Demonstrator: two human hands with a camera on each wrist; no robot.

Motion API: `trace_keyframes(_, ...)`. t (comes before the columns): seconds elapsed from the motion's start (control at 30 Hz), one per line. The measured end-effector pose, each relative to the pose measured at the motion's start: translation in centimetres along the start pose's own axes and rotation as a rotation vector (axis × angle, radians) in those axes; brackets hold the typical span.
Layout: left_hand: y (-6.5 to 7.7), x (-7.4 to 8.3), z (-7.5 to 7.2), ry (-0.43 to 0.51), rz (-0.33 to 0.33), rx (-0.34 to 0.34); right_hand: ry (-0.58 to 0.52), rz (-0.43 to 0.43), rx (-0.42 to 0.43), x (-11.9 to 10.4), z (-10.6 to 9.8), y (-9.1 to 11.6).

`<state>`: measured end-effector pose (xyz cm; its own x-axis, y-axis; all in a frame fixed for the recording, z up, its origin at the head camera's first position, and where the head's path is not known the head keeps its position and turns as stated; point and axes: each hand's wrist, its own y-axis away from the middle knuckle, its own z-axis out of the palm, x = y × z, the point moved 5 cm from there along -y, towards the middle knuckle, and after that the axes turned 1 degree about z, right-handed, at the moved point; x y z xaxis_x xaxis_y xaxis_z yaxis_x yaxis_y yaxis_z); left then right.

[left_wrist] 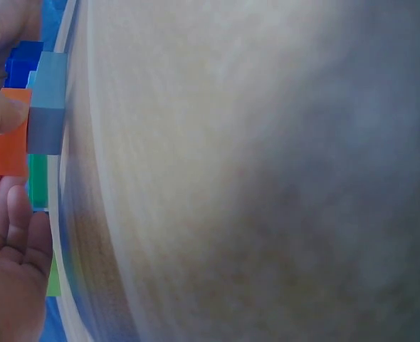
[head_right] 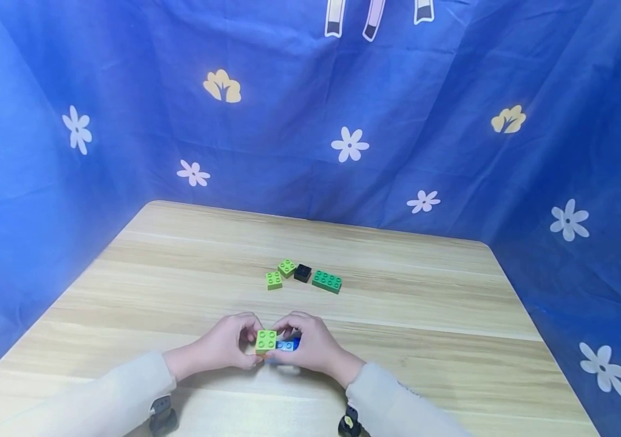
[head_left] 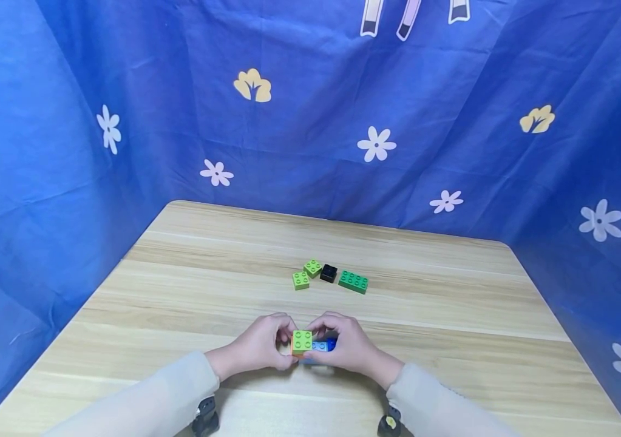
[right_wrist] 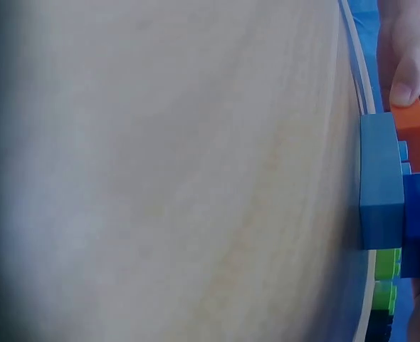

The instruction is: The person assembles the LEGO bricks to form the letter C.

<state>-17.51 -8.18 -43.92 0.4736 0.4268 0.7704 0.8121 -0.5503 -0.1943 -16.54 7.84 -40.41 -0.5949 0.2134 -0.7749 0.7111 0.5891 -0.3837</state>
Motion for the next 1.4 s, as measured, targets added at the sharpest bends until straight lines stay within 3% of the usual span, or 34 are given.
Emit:
trace_keyframes(0.33, 0.0, 0.1, -0.1, -0.027, 0.001, 0.004, 0.048, 0.058, -0.006, 3.2, 0.8, 0.0)
trace_keyframes(0.67, 0.0, 0.4, -0.1, -0.044, 0.037, 0.010, 0.145, 0.018, -0.030, 2.6, 0.6, -0.1)
trace_keyframes(0.97, -0.1, 0.5, -0.1, -0.050, 0.036, 0.004, 0.126, 0.139, -0.084, 2.9, 0.6, -0.5)
trace_keyframes(1.4, 0.1, 0.2, -0.1, -0.024, 0.060, -0.001, 0.121, 0.179, -0.062, 3.0, 0.8, -0.3)
